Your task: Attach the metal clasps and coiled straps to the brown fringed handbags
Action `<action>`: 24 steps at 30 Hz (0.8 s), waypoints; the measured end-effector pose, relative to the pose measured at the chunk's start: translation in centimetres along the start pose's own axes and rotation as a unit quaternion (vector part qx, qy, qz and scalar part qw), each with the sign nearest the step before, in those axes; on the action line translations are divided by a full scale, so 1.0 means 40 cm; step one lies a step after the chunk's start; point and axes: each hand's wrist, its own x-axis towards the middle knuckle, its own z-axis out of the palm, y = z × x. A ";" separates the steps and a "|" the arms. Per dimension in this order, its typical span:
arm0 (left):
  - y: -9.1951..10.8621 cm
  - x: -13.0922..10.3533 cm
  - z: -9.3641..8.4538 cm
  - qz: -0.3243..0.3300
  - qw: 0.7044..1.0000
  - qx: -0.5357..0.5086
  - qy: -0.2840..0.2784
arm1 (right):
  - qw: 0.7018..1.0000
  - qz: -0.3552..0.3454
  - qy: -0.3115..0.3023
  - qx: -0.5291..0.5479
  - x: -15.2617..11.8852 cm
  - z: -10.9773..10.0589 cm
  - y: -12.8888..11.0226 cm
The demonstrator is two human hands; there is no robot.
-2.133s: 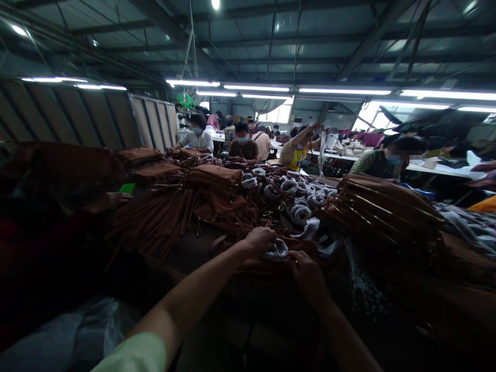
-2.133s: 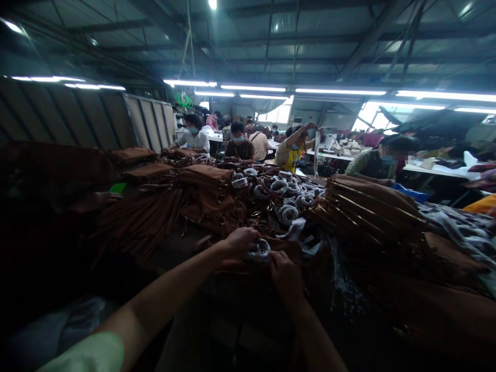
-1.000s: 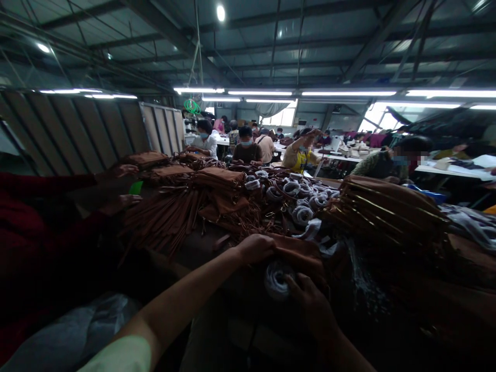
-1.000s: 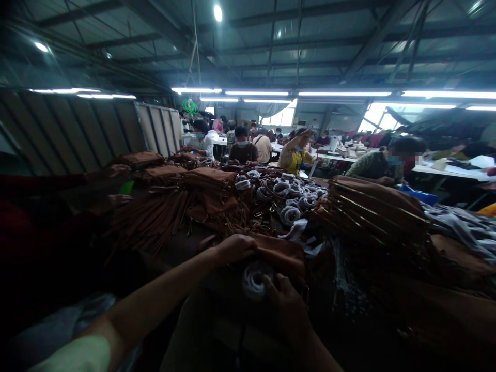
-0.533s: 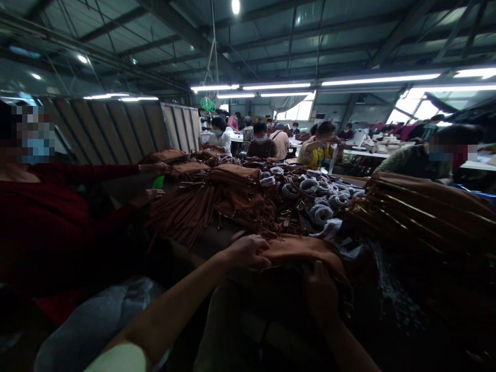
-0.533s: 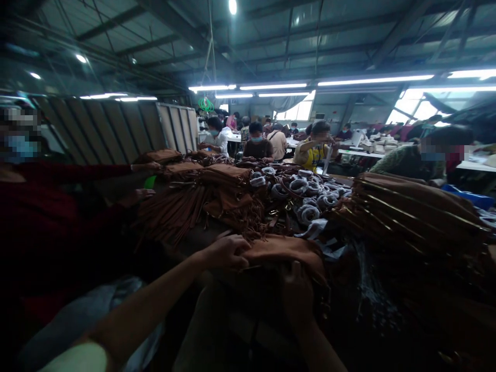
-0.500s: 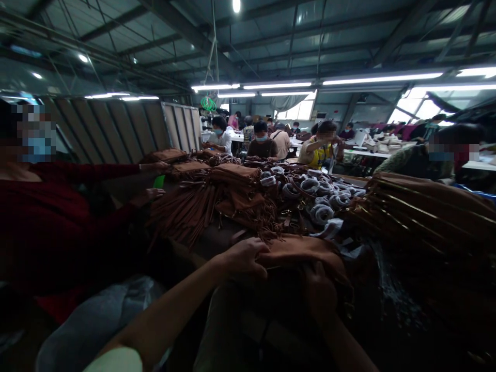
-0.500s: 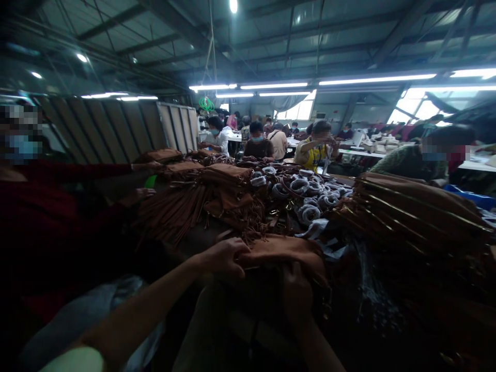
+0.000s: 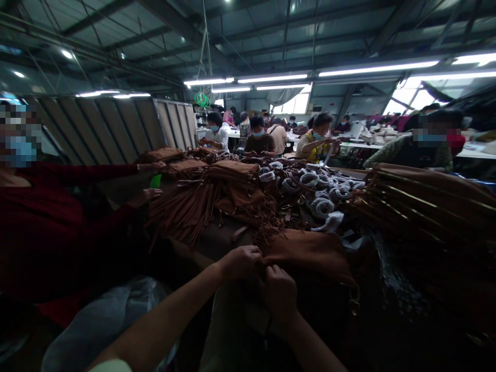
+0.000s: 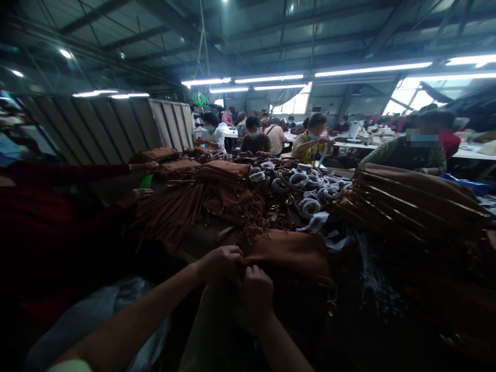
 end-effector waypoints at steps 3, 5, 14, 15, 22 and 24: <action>0.020 -0.004 0.011 -0.004 0.999 0.012 0.033 | 1.000 0.011 0.005 0.011 -0.013 -0.010 -0.009; 0.041 -0.001 0.025 -0.011 0.997 0.046 0.057 | 1.000 0.015 0.009 0.007 -0.015 -0.018 -0.017; 0.043 0.017 0.069 0.065 0.976 0.185 0.098 | 0.993 0.035 -0.080 -0.075 -0.009 -0.109 0.051; 0.046 0.019 0.070 0.084 0.974 0.184 0.102 | 0.993 0.032 -0.088 -0.072 -0.013 -0.123 0.066; 0.073 0.026 0.084 0.055 0.974 0.191 0.109 | 0.991 0.050 -0.112 -0.047 -0.019 -0.151 0.105; 0.067 0.008 0.082 0.038 0.974 0.203 0.097 | 0.993 0.049 -0.108 -0.023 -0.022 -0.134 0.084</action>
